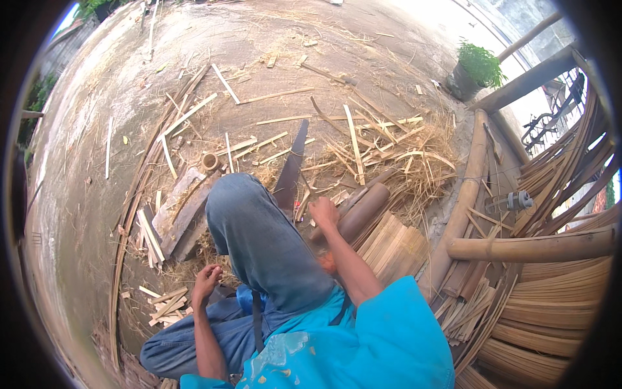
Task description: The person sits cross-legged on the ground and uses a large knife to split bamboo strips into thinner pieces. They repeatedly position the bamboo on a wooden block, strike it with the knife, and separate the resulting strips.
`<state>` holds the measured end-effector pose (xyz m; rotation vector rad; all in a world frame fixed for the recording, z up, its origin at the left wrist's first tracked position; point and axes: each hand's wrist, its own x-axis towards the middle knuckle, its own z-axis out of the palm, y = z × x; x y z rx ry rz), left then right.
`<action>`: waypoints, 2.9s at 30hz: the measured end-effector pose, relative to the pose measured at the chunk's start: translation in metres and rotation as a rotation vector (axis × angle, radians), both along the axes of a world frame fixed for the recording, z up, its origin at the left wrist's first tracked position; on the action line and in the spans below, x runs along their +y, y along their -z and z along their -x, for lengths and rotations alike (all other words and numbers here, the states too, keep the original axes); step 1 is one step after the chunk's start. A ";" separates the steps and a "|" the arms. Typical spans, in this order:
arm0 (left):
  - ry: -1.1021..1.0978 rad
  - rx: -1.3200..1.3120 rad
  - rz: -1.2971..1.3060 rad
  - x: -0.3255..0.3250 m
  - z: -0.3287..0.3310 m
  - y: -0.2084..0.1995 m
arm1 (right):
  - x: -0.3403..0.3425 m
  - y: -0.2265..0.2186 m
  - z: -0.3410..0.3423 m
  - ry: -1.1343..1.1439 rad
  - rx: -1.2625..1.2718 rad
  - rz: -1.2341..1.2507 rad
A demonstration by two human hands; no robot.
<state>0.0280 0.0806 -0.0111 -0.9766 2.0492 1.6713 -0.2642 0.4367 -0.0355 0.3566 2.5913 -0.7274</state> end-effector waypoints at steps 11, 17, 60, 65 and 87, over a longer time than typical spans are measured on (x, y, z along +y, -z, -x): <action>0.147 0.040 0.253 0.010 0.016 -0.022 | -0.044 -0.013 0.008 0.006 -0.065 -0.098; 0.103 0.041 0.203 0.016 0.023 -0.035 | -0.021 -0.019 0.013 -0.056 -0.049 -0.088; 0.036 -0.065 0.138 0.002 0.038 -0.010 | -0.218 -0.276 0.080 -0.182 0.375 0.996; 0.049 -0.112 0.025 -0.042 0.019 -0.032 | -0.278 -0.183 0.002 -0.155 -0.243 0.926; -0.748 -0.220 0.535 -0.177 0.018 0.042 | -0.270 -0.052 -0.094 -0.599 -0.425 0.631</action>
